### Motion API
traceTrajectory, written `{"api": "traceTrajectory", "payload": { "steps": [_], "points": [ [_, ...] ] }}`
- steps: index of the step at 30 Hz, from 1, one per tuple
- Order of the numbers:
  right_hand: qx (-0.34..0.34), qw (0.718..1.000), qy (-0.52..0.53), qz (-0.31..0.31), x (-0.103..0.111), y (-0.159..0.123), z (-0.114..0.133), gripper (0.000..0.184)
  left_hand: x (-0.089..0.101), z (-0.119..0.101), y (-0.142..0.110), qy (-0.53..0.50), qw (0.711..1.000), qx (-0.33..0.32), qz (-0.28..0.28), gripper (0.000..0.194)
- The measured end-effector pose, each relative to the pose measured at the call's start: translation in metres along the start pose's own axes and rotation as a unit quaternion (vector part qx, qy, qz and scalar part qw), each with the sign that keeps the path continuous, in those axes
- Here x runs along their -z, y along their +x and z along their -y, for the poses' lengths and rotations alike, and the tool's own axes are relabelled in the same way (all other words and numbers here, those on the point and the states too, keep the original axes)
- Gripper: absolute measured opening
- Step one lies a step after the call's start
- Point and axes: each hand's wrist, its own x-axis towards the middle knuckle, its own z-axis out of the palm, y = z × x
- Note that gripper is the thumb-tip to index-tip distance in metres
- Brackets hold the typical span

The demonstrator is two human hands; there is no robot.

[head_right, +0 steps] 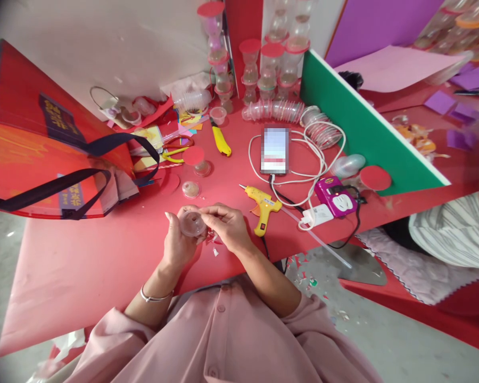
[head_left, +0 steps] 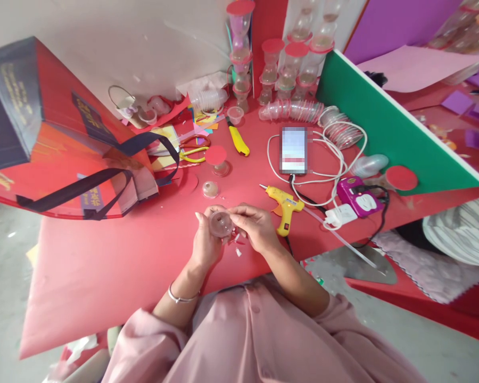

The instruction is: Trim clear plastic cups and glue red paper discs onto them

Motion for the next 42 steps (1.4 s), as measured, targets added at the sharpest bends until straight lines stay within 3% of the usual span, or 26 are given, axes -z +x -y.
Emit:
{"api": "traceTrajectory", "payload": {
  "steps": [6, 19, 27, 31, 34, 39, 42],
  "points": [
    [0.013, 1.000, 0.005, 0.000, 0.002, 0.000, 0.000, 0.014, 0.001, 0.005, -0.002, 0.017, 1.000, -0.006, 0.000, 0.064],
    [-0.023, 0.998, 0.051, 0.019, 0.001, 0.000, -0.001, 0.020, 0.001, 0.003, -0.002, 0.025, 1.000, -0.001, -0.003, 0.065],
    [0.006, 0.999, -0.024, -0.020, -0.003, -0.002, 0.002, 0.023, 0.005, 0.008, -0.005, 0.044, 0.999, -0.019, 0.004, 0.063],
    [0.068, 0.986, -0.138, -0.064, -0.005, -0.004, 0.009, 0.027, 0.012, 0.016, -0.004, 0.094, 0.995, -0.032, 0.011, 0.064],
    [0.100, 0.976, -0.188, -0.053, -0.003, -0.004, 0.011, 0.029, 0.016, 0.018, -0.005, 0.137, 0.989, -0.050, 0.004, 0.061],
    [0.054, 0.987, -0.147, -0.037, -0.001, -0.003, 0.007, 0.046, 0.017, 0.016, -0.007, 0.184, 0.980, -0.067, 0.019, 0.056],
    [0.036, 0.988, -0.141, -0.044, 0.000, -0.001, 0.004, 0.050, 0.013, 0.015, -0.005, 0.153, 0.986, -0.057, 0.027, 0.059]
  ]
}}
